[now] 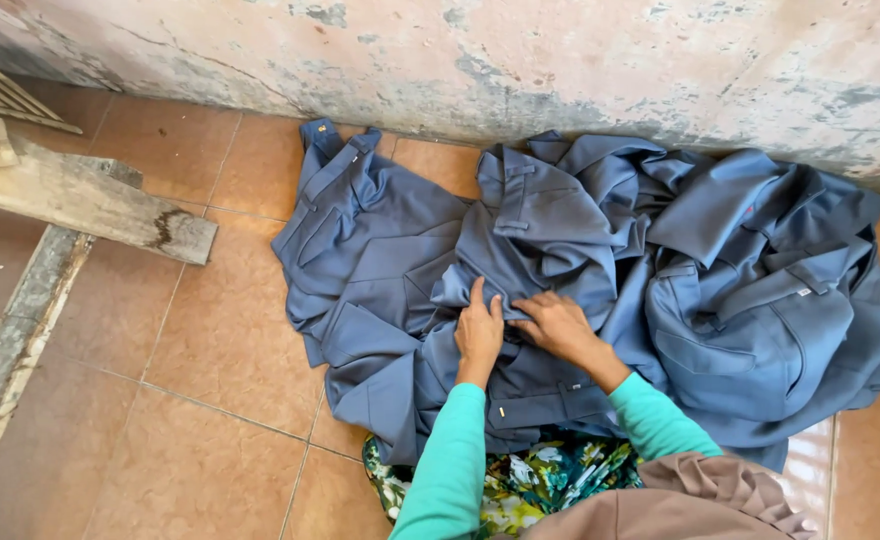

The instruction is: The person sits on a tiled floor and folds multiple pairs of blue trousers by hand. They smooth the fabric, fold the legs together, and then fold the trousers into neat rectangles, stacking them to the side.

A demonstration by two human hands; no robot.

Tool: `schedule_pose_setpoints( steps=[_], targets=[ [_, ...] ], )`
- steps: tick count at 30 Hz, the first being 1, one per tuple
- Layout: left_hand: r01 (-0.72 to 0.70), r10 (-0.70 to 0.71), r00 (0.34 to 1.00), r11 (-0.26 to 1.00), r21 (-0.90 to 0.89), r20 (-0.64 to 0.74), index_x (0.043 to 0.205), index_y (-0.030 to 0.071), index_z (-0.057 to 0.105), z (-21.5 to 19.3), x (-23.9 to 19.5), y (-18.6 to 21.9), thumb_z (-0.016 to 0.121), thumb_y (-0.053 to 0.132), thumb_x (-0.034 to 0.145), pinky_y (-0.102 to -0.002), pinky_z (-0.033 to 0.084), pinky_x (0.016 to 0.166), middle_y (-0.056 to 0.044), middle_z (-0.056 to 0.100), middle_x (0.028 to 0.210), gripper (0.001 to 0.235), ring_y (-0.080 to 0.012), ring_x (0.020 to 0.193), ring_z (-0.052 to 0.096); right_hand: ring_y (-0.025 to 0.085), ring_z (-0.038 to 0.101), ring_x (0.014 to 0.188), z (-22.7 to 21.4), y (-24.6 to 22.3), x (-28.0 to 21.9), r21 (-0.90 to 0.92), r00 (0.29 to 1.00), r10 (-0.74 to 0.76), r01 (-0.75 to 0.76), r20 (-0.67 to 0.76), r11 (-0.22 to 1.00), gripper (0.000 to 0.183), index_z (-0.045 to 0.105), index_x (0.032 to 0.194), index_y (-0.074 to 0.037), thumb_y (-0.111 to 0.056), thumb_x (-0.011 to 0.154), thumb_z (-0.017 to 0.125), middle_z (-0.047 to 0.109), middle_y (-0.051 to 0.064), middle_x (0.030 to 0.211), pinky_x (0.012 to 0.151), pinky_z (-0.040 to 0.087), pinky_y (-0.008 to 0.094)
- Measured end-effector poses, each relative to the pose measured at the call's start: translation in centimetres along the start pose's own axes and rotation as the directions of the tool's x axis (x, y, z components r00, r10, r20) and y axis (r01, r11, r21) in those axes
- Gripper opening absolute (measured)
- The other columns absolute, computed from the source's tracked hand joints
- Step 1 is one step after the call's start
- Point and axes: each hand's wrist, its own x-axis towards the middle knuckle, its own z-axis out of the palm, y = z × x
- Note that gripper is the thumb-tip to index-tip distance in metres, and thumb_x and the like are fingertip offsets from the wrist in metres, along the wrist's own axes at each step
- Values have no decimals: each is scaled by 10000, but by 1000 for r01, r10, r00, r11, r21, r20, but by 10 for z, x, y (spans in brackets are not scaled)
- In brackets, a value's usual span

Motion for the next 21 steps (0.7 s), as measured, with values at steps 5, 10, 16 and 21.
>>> schedule_pose_setpoints(
  steps=[5,10,16,21],
  targets=[
    [20,-20,1000,999,-34,-19,1472,307,468,11,-1,-24,561,406,1007,-555,573,827,-217,710,998,484,-422,1025,716,305,466,1361,-61,6,41,-279,963,-99,26,-251,960,317,696,1206,-327,-450,918,650,550,53,1436,1053,373,503],
    [17,-19,1000,998,-54,-24,1493,317,459,0,-15,-23,575,374,1011,-550,575,848,-219,688,1021,499,-425,1049,706,300,642,1115,-37,88,110,-412,958,88,-199,-272,889,934,364,1580,-258,-366,784,840,656,116,1236,1003,411,512],
    [93,-86,996,954,-284,38,1354,363,621,-64,-27,-6,536,514,984,-356,591,784,6,742,624,408,-196,852,775,372,716,1003,-59,65,126,270,891,427,-377,-157,886,337,754,1130,-271,-441,844,805,756,85,1023,828,539,532],
    [13,87,995,390,-921,51,1585,160,394,-113,-49,-1,546,536,1030,-462,511,987,-308,588,1379,687,-379,1269,603,165,699,867,-66,-63,95,708,896,306,13,-322,706,342,740,1024,-181,-210,747,938,741,64,847,781,548,331]
  ],
)
